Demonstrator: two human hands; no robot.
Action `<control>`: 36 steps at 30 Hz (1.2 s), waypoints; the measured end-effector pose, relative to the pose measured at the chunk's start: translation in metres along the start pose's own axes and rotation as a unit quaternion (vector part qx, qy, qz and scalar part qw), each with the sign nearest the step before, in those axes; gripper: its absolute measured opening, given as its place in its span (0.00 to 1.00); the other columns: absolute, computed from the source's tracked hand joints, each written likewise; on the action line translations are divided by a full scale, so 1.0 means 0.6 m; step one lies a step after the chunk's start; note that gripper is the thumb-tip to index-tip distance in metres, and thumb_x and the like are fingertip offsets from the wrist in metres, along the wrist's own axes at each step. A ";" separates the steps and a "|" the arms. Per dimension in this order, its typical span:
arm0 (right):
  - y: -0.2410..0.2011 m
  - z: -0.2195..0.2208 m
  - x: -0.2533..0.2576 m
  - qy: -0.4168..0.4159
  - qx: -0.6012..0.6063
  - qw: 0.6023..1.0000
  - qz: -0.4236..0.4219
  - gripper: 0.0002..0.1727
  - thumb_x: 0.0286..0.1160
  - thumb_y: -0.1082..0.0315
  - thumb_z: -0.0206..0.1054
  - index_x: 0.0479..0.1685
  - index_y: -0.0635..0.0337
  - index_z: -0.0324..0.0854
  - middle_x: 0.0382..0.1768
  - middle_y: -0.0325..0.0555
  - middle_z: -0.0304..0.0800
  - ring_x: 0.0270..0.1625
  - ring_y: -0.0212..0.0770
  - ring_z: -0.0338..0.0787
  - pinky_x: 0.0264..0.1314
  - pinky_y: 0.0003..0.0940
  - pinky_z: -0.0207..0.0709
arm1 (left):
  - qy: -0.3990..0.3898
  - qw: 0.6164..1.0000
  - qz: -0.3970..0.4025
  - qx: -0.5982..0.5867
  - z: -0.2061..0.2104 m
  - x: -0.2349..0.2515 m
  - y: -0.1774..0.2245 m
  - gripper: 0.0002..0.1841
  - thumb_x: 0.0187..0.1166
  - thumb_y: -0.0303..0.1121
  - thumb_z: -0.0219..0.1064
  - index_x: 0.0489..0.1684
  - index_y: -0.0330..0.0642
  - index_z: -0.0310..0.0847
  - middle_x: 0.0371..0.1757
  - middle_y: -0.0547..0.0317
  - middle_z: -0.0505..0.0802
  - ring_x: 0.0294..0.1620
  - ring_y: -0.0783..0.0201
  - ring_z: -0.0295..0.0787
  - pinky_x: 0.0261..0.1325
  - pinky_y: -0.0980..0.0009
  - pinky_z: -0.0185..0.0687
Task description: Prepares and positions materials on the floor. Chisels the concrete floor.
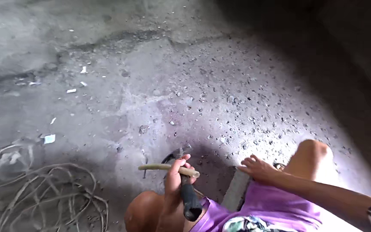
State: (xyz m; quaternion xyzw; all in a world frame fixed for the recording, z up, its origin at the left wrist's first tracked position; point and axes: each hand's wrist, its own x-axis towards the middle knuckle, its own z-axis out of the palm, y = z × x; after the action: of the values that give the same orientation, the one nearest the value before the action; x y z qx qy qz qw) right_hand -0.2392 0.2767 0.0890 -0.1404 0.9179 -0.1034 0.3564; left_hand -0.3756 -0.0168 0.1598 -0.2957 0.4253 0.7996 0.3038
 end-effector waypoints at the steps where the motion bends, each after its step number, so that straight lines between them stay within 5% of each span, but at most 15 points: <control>1: -0.006 -0.020 -0.026 0.058 -0.001 0.998 0.038 0.29 0.75 0.78 0.66 0.79 0.59 0.76 0.70 0.69 0.82 0.76 0.71 0.78 0.82 0.71 0.60 | -0.011 1.000 0.005 -0.002 0.000 0.001 -0.002 0.15 0.89 0.29 0.43 0.57 0.34 0.75 0.21 0.60 0.84 0.11 0.71 0.81 0.11 0.77 0.78; 4: -0.017 -0.015 -0.132 0.208 -0.031 0.970 0.124 0.19 0.86 0.59 0.61 0.67 0.58 0.83 0.65 0.61 0.87 0.71 0.65 0.85 0.75 0.65 0.72 | -0.034 0.999 0.016 -0.014 -0.001 0.004 -0.004 0.15 0.90 0.31 0.42 0.57 0.38 0.75 0.22 0.59 0.86 0.14 0.69 0.84 0.13 0.76 0.81; 7: -0.043 0.028 -0.221 0.229 0.007 0.954 0.195 0.26 0.81 0.44 0.66 0.63 0.56 0.86 0.69 0.59 0.86 0.74 0.64 0.82 0.75 0.65 0.72 | -0.095 0.995 0.020 -0.022 -0.010 0.012 -0.002 0.16 0.92 0.35 0.40 0.52 0.45 0.77 0.23 0.61 0.89 0.17 0.70 0.87 0.16 0.76 0.82; 10: -0.083 0.059 -0.248 0.261 0.015 0.950 0.172 0.21 0.84 0.50 0.65 0.68 0.48 0.84 0.76 0.50 0.82 0.79 0.59 0.79 0.75 0.63 0.74 | -0.188 0.982 0.017 -0.025 -0.013 0.022 -0.001 0.21 0.91 0.36 0.35 0.42 0.50 0.79 0.25 0.63 0.91 0.20 0.72 0.88 0.21 0.79 0.84; 12: -0.118 0.053 -0.244 0.265 -0.020 0.954 0.141 0.13 0.90 0.61 0.59 0.61 0.49 0.85 0.72 0.51 0.84 0.73 0.58 0.83 0.72 0.58 0.78 | -0.241 0.970 0.011 -0.032 -0.021 0.037 0.001 0.25 0.91 0.36 0.34 0.38 0.51 0.84 0.25 0.61 0.93 0.22 0.71 0.89 0.24 0.79 0.85; 15: -0.164 0.040 -0.221 0.258 -0.038 0.960 0.105 0.14 0.82 0.75 0.62 0.59 0.53 0.87 0.65 0.54 0.88 0.69 0.59 0.86 0.71 0.58 0.78 | -0.260 0.963 0.006 -0.070 -0.014 0.053 0.005 0.28 0.92 0.38 0.29 0.39 0.45 0.82 0.24 0.56 0.93 0.21 0.67 0.91 0.25 0.77 0.86; 19: -0.181 0.047 -0.176 0.357 -0.076 0.930 0.045 0.10 0.85 0.71 0.61 0.53 0.55 0.89 0.53 0.49 0.93 0.63 0.53 0.88 0.72 0.52 0.76 | -0.250 0.965 0.077 -0.023 0.005 0.066 0.004 0.22 0.92 0.35 0.28 0.48 0.41 0.71 0.19 0.60 0.89 0.18 0.68 0.89 0.23 0.76 0.86; 26: -0.113 -0.058 -0.086 0.513 -0.169 0.840 0.057 0.14 0.82 0.74 0.62 0.59 0.57 0.89 0.56 0.51 0.95 0.63 0.53 0.91 0.68 0.49 0.79 | -0.205 0.973 0.107 0.002 0.011 0.058 0.016 0.22 0.94 0.35 0.26 0.46 0.40 0.69 0.15 0.61 0.86 0.13 0.68 0.86 0.17 0.77 0.82; 29: -0.099 -0.043 -0.027 0.460 -0.060 0.872 0.157 0.13 0.83 0.73 0.61 0.57 0.54 0.89 0.55 0.50 0.92 0.65 0.53 0.87 0.75 0.52 0.74 | -0.209 0.973 0.085 -0.049 -0.013 0.068 0.017 0.22 0.92 0.36 0.32 0.44 0.39 0.74 0.20 0.57 0.88 0.15 0.69 0.86 0.18 0.78 0.82; 31: -0.100 -0.012 -0.016 0.409 0.032 0.890 0.200 0.17 0.88 0.68 0.57 0.68 0.51 0.83 0.67 0.53 0.85 0.73 0.55 0.81 0.79 0.56 0.69 | -0.196 0.976 0.081 -0.044 -0.016 0.053 0.019 0.22 0.93 0.36 0.30 0.43 0.41 0.73 0.19 0.57 0.88 0.13 0.69 0.85 0.16 0.79 0.81; 36: -0.153 0.003 -0.063 0.453 0.017 0.886 0.097 0.16 0.89 0.63 0.58 0.66 0.51 0.85 0.68 0.50 0.87 0.72 0.52 0.83 0.78 0.50 0.72 | -0.182 0.978 0.088 -0.042 -0.049 0.031 0.025 0.25 0.92 0.35 0.30 0.39 0.42 0.77 0.17 0.58 0.89 0.14 0.69 0.86 0.17 0.79 0.80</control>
State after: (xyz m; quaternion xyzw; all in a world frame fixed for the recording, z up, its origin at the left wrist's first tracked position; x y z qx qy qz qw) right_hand -0.1945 0.2029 0.1377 0.0174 0.9867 -0.1360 -0.0876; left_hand -0.3922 -0.0446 0.1399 -0.1188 0.3535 0.8806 0.2924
